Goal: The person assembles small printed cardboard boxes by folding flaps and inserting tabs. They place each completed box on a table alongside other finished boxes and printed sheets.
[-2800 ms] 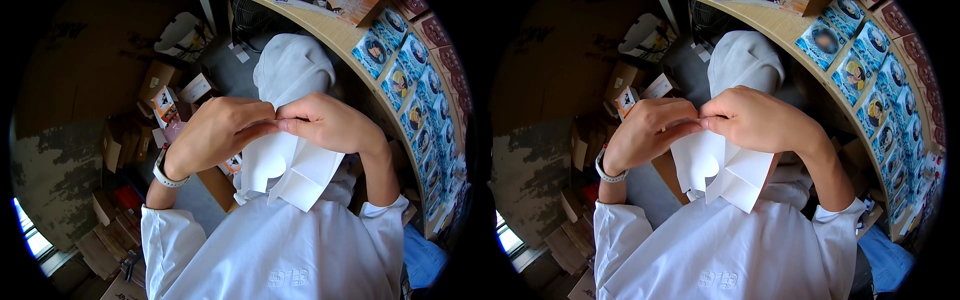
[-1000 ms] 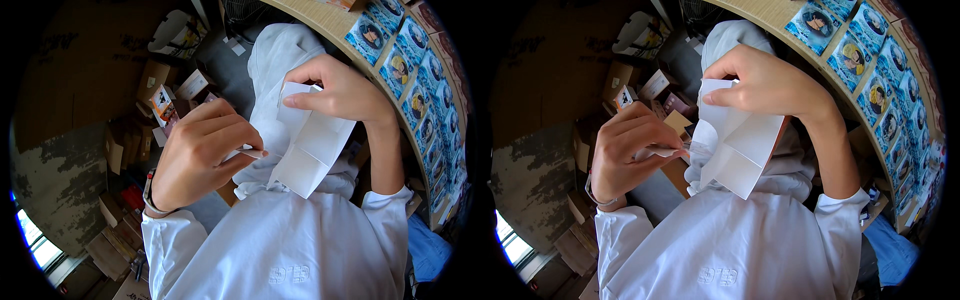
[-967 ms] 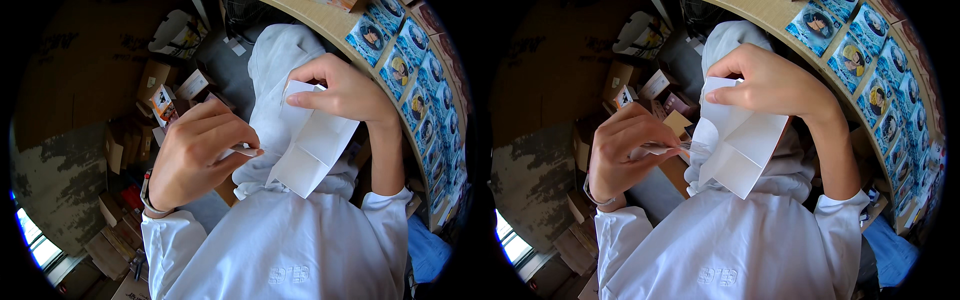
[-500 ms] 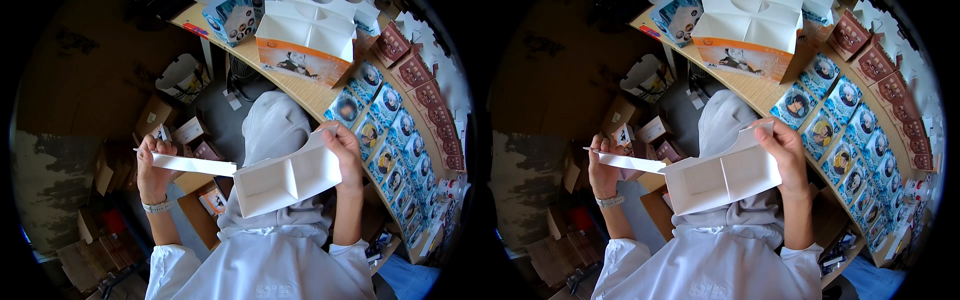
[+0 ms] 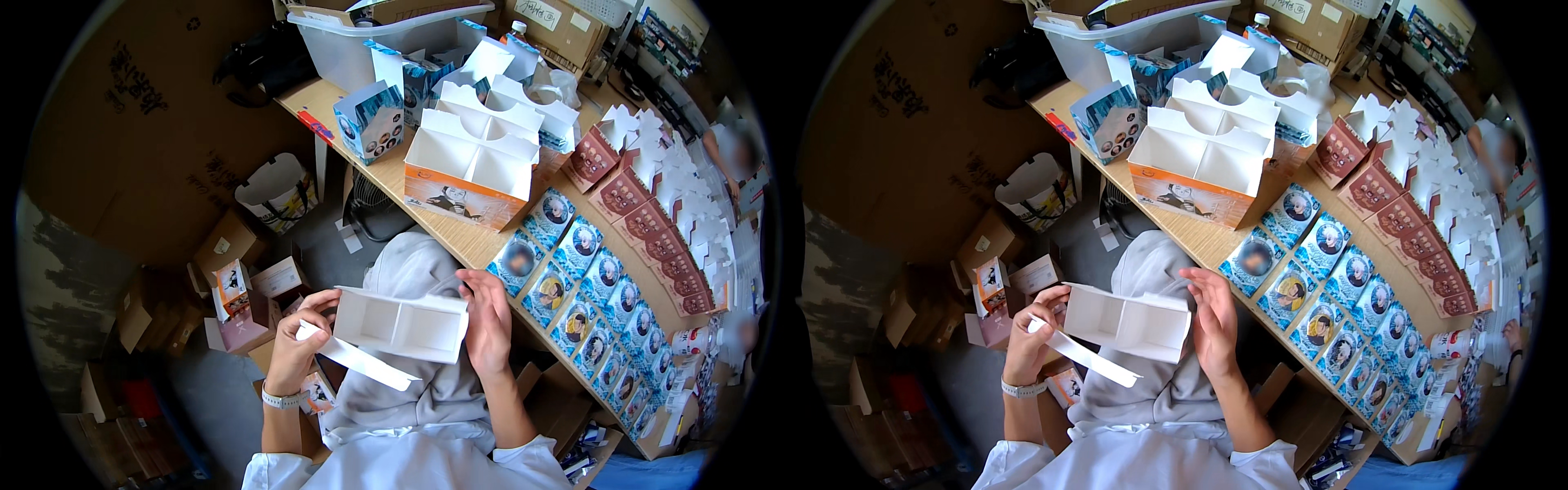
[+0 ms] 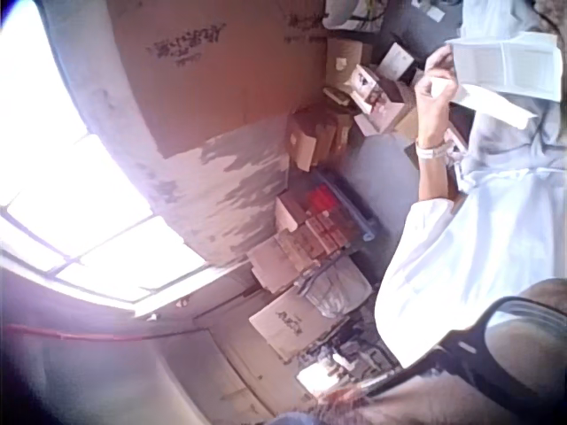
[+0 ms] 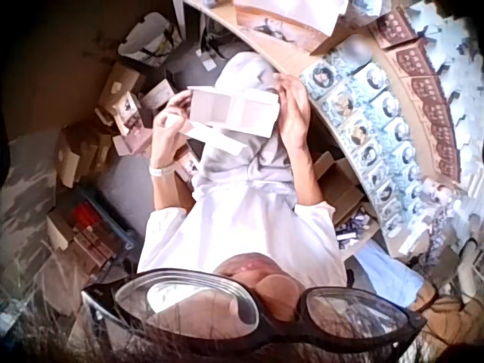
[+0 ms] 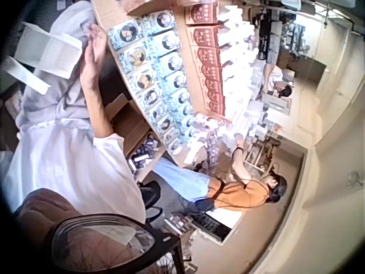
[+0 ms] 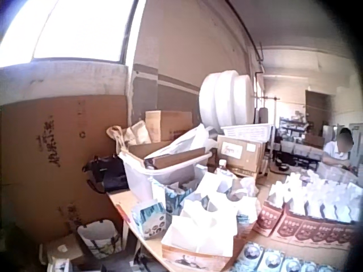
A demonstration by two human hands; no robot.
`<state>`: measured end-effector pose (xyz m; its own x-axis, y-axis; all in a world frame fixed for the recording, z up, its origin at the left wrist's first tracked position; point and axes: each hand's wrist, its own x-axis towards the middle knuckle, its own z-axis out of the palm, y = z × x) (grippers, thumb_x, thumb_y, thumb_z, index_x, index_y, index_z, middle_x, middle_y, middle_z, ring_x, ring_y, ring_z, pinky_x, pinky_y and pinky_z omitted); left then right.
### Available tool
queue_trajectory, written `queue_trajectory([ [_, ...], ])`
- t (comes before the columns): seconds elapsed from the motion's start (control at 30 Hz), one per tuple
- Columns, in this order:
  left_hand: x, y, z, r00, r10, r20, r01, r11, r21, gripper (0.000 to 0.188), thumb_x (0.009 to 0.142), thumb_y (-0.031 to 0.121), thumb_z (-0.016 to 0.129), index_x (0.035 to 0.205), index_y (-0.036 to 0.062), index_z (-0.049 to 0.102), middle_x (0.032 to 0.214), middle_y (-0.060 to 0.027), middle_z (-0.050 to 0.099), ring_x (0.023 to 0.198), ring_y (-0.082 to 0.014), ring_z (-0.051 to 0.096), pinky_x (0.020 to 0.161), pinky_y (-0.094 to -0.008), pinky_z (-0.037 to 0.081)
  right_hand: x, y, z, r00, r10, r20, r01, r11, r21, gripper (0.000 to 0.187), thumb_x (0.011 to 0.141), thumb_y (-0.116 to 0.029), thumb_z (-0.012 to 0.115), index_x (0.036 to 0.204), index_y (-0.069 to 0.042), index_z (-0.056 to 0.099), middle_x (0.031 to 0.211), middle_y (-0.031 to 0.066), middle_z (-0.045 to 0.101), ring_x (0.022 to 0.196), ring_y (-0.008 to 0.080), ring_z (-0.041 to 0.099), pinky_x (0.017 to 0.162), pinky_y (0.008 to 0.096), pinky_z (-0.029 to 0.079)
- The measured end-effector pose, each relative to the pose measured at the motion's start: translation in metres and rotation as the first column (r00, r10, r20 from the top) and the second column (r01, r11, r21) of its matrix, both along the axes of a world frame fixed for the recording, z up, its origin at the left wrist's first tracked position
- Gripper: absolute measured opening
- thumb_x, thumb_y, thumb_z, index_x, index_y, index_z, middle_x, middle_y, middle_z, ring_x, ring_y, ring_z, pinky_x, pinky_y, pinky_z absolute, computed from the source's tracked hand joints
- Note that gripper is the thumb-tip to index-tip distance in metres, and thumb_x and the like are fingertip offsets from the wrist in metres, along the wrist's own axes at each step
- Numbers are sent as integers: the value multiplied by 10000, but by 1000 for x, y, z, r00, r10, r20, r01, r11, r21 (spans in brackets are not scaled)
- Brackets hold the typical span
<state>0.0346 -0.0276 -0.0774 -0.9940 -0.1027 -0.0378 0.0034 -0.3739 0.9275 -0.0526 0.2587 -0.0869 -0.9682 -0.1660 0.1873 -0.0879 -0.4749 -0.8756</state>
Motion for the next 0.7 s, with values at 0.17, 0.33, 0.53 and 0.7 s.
queue_trajectory([
  [0.17, -4, 19, 1, 999, 42, 33, -41, 999, -21, 241, 841, 266, 890, 865, 89, 728, 1520, -176, 564, 1394, -304, 536, 1162, -441, 399, 24, 9, -17, 947, 82, -309, -5, 970, 242, 1126, 778, -558, 861, 1563, -17, 262, 1609, 244, 309, 1535, 386, 270, 1263, 491, 171],
  [0.33, -5, 12, -7, 998, 26, 57, -28, 999, 37, 243, 866, 267, 870, 874, 90, 704, 1561, -192, 527, 1434, -311, 504, 1163, -443, 409, 33, 17, 3, 852, 353, -386, 22, 712, 702, 1207, 705, -320, 965, 1584, -30, 190, 1621, 260, 277, 1522, 433, 266, 1235, 518, 255],
  [0.53, -3, 0, -15, 999, -28, 44, 20, 985, 170, 188, 921, 217, 811, 911, 80, 683, 1575, -211, 504, 1375, -280, 564, 1101, -411, 451, 47, 25, 18, 925, 206, -319, 181, 500, 847, 883, 724, -155, 925, 1429, -1, 416, 1347, 214, 509, 1241, 392, 502, 1062, 483, 433],
  [0.7, -4, 5, -4, 993, -9, -119, 52, 930, 364, 282, 935, 293, 806, 893, 82, 624, 1449, -188, 614, 1384, -328, 561, 1163, -536, 435, 48, 52, 52, 998, 44, -37, -8, 746, 666, 889, 738, -161, 923, 1455, 12, 427, 1377, 174, 553, 1285, 281, 575, 1085, 396, 462],
])
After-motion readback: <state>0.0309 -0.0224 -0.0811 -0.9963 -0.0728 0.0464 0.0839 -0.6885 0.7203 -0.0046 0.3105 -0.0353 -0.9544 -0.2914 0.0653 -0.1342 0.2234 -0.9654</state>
